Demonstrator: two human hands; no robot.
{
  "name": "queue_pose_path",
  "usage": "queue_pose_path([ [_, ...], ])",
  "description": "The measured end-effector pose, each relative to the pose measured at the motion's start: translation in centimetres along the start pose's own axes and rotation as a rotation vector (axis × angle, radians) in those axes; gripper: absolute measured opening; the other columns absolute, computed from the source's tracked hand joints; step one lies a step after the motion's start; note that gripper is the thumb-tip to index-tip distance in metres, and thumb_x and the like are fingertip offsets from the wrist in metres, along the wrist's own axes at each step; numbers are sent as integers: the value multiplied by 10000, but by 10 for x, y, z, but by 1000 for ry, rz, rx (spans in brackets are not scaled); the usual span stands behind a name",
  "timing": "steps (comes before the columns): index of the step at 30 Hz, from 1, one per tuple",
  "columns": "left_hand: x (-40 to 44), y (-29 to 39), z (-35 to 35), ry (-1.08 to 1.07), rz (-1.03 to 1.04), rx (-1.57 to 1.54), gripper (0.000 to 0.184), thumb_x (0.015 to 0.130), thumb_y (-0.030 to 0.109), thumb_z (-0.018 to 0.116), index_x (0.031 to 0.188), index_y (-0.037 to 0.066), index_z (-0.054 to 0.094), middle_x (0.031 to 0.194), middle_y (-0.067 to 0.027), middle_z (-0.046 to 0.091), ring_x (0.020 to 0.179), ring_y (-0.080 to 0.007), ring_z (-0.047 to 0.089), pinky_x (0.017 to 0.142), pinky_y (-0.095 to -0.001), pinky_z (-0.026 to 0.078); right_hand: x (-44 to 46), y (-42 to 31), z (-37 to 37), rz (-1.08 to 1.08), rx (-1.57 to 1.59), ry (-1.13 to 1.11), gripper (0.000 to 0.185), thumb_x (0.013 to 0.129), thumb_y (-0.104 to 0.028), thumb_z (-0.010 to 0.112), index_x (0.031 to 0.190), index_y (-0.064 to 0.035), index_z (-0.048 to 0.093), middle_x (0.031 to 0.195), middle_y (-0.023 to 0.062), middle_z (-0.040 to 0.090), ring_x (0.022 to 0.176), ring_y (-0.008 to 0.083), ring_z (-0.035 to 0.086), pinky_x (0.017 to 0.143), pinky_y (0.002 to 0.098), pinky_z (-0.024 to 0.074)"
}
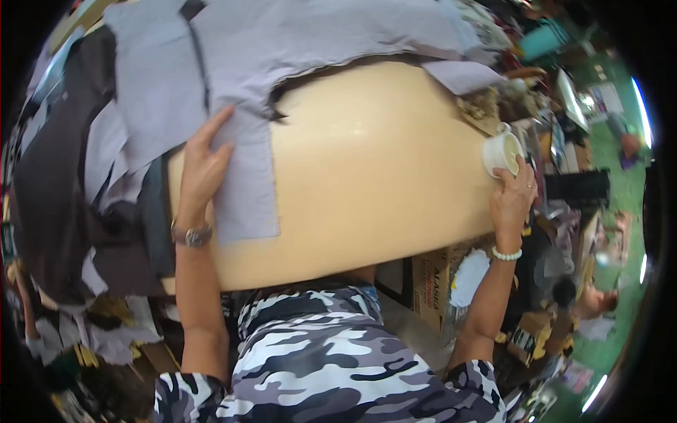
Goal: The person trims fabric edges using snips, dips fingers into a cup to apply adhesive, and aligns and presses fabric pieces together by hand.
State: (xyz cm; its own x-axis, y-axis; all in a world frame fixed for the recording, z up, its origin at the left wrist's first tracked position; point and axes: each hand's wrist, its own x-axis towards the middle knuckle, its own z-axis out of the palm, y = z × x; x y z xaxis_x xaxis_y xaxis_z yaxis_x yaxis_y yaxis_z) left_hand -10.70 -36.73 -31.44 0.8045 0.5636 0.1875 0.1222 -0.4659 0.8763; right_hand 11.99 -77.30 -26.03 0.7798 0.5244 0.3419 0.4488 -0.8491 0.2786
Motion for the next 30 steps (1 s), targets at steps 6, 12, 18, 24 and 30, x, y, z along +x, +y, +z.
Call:
queue_pose_path([
  [6, 28, -12, -21, -148, -39, 5, 475, 744, -52, 496, 1211, 2, 571, 1220, -122, 594, 1150, -205, 532, 1014, -282, 354, 22, -157, -29, -332, 1181, -189, 358, 744, 91, 431, 1010, -14, 645, 1080, 167, 544, 1003, 295, 545, 847, 333, 447],
  [12, 26, -25, -11, -78, 49, -78, 494, 717, -83, 452, 1186, 0, 583, 1146, -124, 624, 1081, -210, 571, 943, -265, 407, 29, -271, -6, -445, 1493, -283, 366, 785, 77, 432, 1029, -54, 672, 1040, 134, 562, 977, 284, 530, 869, 347, 424],
  [18, 25, -24, -10, -70, 8, -61, 499, 720, -67, 448, 1194, 9, 584, 1162, -128, 618, 1093, -207, 561, 958, -277, 397, 38, -300, -1, -324, 1281, -201, 348, 770, 52, 477, 1004, -88, 694, 1035, 108, 564, 1018, 280, 497, 916, 406, 356],
  [24, 24, -25, -10, -64, 3, -61, 511, 719, -60, 442, 1207, 9, 577, 1201, -137, 606, 1149, -220, 543, 996, -292, 380, 21, -305, 1, -391, 1144, -56, 351, 741, 42, 511, 991, -109, 705, 993, 114, 552, 1001, 274, 493, 911, 407, 344],
  [30, 24, -27, -10, -61, -11, -40, 514, 714, -42, 441, 1206, 14, 578, 1187, -145, 614, 1138, -232, 552, 986, -301, 388, -7, -301, -18, -606, 1125, -66, 377, 684, 20, 551, 1012, -94, 695, 966, 125, 530, 955, 278, 499, 900, 408, 346],
])
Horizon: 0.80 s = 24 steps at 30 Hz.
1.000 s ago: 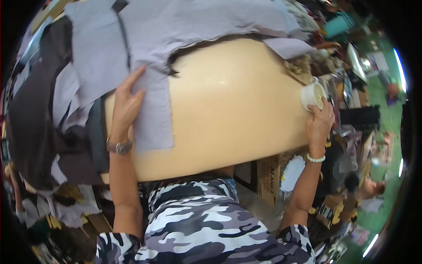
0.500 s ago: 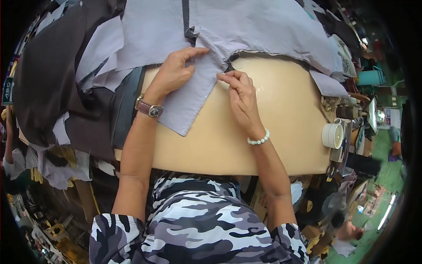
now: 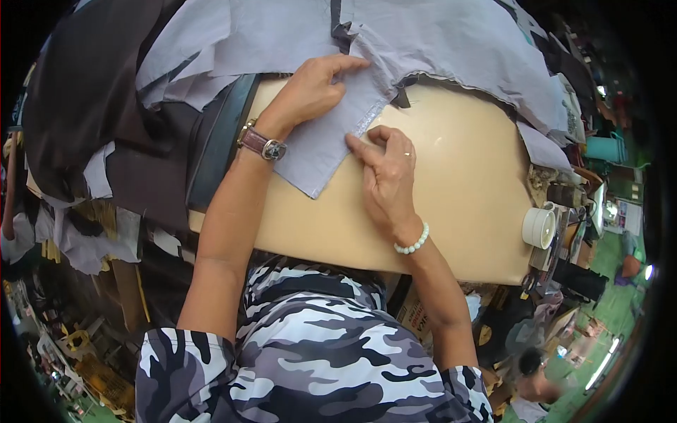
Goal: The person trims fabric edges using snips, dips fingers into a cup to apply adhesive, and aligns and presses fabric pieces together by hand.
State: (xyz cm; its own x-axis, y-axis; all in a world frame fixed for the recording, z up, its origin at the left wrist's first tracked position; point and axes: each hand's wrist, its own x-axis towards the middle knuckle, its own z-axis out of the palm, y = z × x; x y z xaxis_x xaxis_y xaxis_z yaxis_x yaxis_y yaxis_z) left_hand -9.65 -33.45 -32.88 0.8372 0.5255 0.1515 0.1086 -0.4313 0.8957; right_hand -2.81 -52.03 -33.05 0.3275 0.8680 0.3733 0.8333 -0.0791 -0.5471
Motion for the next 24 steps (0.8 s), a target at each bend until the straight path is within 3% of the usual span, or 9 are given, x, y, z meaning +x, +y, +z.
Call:
queue_pose_path([
  [5, 0, -1, 0, 7, 39, 12, 524, 704, -32, 431, 1204, 16, 580, 1171, -154, 621, 1115, -235, 564, 976, -305, 396, -23, -22, 3, -101, -95, -136, 379, 703, -47, 546, 1061, -96, 660, 1028, 105, 510, 1037, 287, 465, 947, 489, 307],
  [12, 1, -5, 1, 7, 64, 25, 523, 701, -22, 428, 1200, 9, 582, 1169, -157, 622, 1115, -239, 563, 988, -308, 388, -45, -45, 7, -218, -197, -164, 426, 676, -46, 575, 1084, -131, 662, 1072, 91, 505, 1088, 282, 458, 1001, 513, 254],
  [15, 2, -4, 1, 6, 45, 22, 524, 698, -23, 430, 1198, 9, 583, 1175, -157, 618, 1115, -239, 563, 991, -308, 386, -42, -49, 0, -215, -92, -202, 378, 707, -44, 552, 1067, -115, 645, 1061, 90, 508, 1079, 268, 473, 979, 467, 308],
  [18, 1, -3, 0, 3, 39, 42, 501, 715, -14, 454, 1199, 11, 582, 1177, -154, 618, 1113, -230, 563, 991, -303, 386, -45, -41, -7, 42, 430, -172, 440, 690, 82, 511, 1070, -91, 648, 1073, 100, 507, 1057, 245, 497, 934, 379, 376],
  [22, 2, 4, 2, 62, 150, -30, 430, 739, 38, 497, 1153, 14, 612, 1098, -174, 648, 1024, -254, 614, 921, -305, 443, -40, -27, -43, 339, 589, 188, 440, 734, 146, 432, 1075, -38, 640, 1102, 100, 518, 1041, 193, 508, 906, 312, 414],
  [24, 1, 22, -2, 21, 109, -93, 429, 746, 41, 522, 1164, -18, 598, 1144, -145, 632, 1058, -210, 587, 950, -291, 418, -47, -6, -58, 402, 548, 402, 410, 773, 134, 417, 1088, -20, 630, 1115, 95, 522, 1040, 168, 504, 923, 313, 412],
])
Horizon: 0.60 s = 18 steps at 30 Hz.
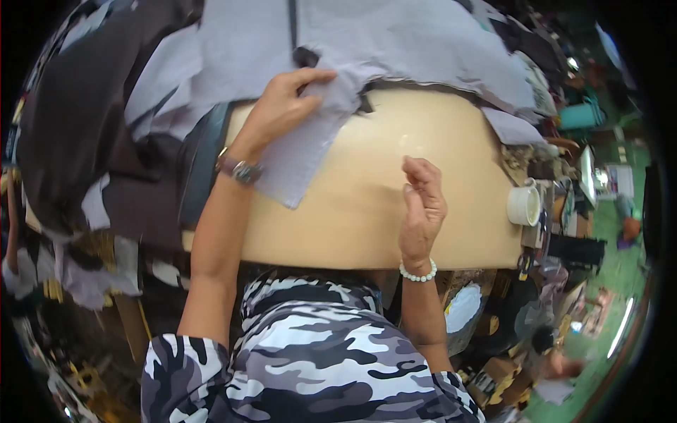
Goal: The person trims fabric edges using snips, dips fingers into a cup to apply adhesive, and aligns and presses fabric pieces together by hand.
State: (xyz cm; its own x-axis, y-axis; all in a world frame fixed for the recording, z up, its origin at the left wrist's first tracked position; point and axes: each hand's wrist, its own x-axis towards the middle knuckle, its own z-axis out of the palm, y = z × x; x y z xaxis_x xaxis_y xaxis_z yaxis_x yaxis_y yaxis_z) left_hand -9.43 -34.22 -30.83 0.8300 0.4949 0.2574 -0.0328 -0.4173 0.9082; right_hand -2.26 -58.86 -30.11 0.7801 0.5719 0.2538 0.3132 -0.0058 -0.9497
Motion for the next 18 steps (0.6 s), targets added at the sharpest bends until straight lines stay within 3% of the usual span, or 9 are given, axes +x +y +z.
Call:
queue_pose_path([
  [3, 5, 33, -5, -12, 8, -134, 447, 749, 18, 517, 1189, -32, 580, 1182, -109, 607, 1079, -175, 558, 966, -270, 396, 5, 13, -38, -2, -34, 266, 418, 771, 128, 425, 1132, 4, 596, 1127, 100, 530, 1052, 183, 507, 951, 315, 401],
  [6, 20, 70, -39, -10, -15, -285, 516, 751, -19, 489, 1265, -12, 536, 1186, -82, 587, 1065, -131, 538, 944, -242, 394, 7, 25, -76, -65, -225, 388, 448, 772, 121, 442, 1195, 17, 545, 1136, 107, 525, 1067, 207, 507, 960, 332, 399],
  [10, 21, 116, -96, 145, 24, -30, 518, 746, -11, 456, 1257, -30, 536, 1212, -119, 567, 1077, -152, 539, 954, -252, 387, 18, 26, -107, -249, -637, 465, 572, 766, 57, 516, 1326, 13, 405, 1251, 157, 484, 1173, 305, 456, 1022, 414, 339],
  [14, 7, 86, -150, 68, 18, 269, 528, 718, -3, 443, 1233, -60, 540, 1225, -107, 565, 1120, -160, 512, 982, -265, 360, 51, 28, -122, -376, -915, 451, 730, 735, -27, 564, 1406, -11, 279, 1381, 191, 380, 1290, 378, 333, 1079, 489, 236],
  [15, 0, 67, -157, 78, -94, 279, 515, 713, -9, 459, 1217, -66, 547, 1234, -121, 574, 1132, -178, 518, 981, -281, 371, 62, 31, -127, -418, -949, 421, 759, 725, -46, 563, 1419, -18, 255, 1408, 194, 352, 1315, 390, 299, 1090, 504, 210],
  [17, -13, 51, -133, 220, 51, 1100, 434, 749, 49, 552, 1179, 4, 585, 1294, -243, 497, 1156, -370, 508, 1006, -395, 379, 90, 32, -134, -454, -1034, 315, 770, 707, -61, 532, 1423, -28, 251, 1419, 182, 338, 1323, 396, 284, 1092, 526, 194],
  [18, -19, 60, -108, 248, 54, 1196, 417, 758, 100, 597, 1171, 39, 595, 1321, -257, 450, 1189, -412, 453, 1021, -433, 356, 108, 31, -136, -480, -1074, 258, 775, 699, -69, 517, 1425, -33, 249, 1424, 176, 330, 1327, 400, 277, 1093, 537, 186],
])
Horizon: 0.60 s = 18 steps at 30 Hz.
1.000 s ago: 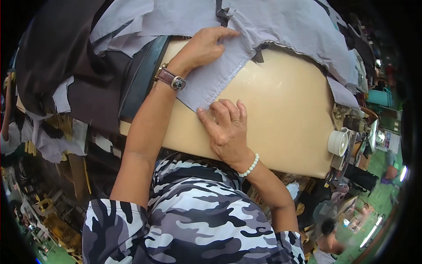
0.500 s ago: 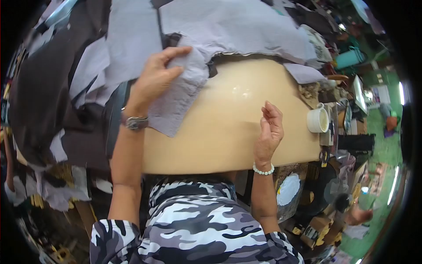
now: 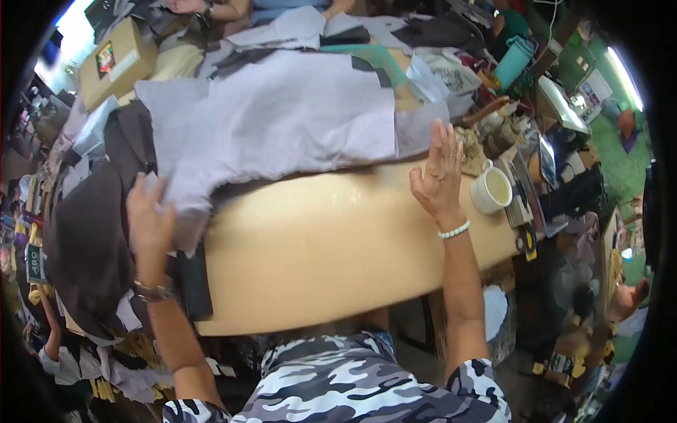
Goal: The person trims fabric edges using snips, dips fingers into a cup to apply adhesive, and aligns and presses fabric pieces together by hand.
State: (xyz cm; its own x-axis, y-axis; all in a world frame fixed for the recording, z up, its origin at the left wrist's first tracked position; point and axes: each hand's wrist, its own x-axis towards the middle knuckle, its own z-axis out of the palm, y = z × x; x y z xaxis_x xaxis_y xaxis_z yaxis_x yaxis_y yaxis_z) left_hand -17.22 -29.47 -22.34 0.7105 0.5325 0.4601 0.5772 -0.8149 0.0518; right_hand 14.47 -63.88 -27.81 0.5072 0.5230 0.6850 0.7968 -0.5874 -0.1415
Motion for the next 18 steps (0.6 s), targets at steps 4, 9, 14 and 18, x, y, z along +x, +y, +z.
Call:
queue_pose_path([
  [4, -14, 99, 24, -126, 101, -530, 304, 790, 131, 676, 1075, 31, 637, 1184, -172, 593, 1155, -305, 527, 991, -389, 393, 64, 23, 18, -128, -88, -261, 836, 655, -105, 529, 1438, -84, 238, 1419, 177, 335, 1313, 426, 289, 1090, 562, 179],
  [9, -19, 209, 63, -761, 102, -1204, 360, 850, 291, 649, 1103, 35, 632, 1073, -105, 637, 926, -189, 613, 819, -333, 498, 92, 33, 33, -35, -108, -677, 845, 679, -90, 573, 1444, -92, 215, 1298, 220, 480, 1186, 396, 457, 1046, 521, 276],
  [14, -12, 255, 96, -1187, -479, -1824, 579, 852, 434, 628, 1252, 27, 528, 1195, -120, 579, 1080, -230, 566, 906, -365, 461, 85, 3, -30, 16, 287, -468, 770, 744, -38, 596, 1424, -18, 235, 1266, 230, 515, 1104, 365, 543, 948, 387, 422],
  [18, 5, 274, 91, -1006, -685, -2382, 575, 852, 457, 610, 1240, 43, 516, 1184, -107, 580, 1093, -241, 556, 960, -391, 427, 48, -38, -92, 455, 984, -365, 748, 788, 43, 571, 1433, 4, 194, 1191, 251, 543, 1094, 257, 563, 908, 351, 451],
])
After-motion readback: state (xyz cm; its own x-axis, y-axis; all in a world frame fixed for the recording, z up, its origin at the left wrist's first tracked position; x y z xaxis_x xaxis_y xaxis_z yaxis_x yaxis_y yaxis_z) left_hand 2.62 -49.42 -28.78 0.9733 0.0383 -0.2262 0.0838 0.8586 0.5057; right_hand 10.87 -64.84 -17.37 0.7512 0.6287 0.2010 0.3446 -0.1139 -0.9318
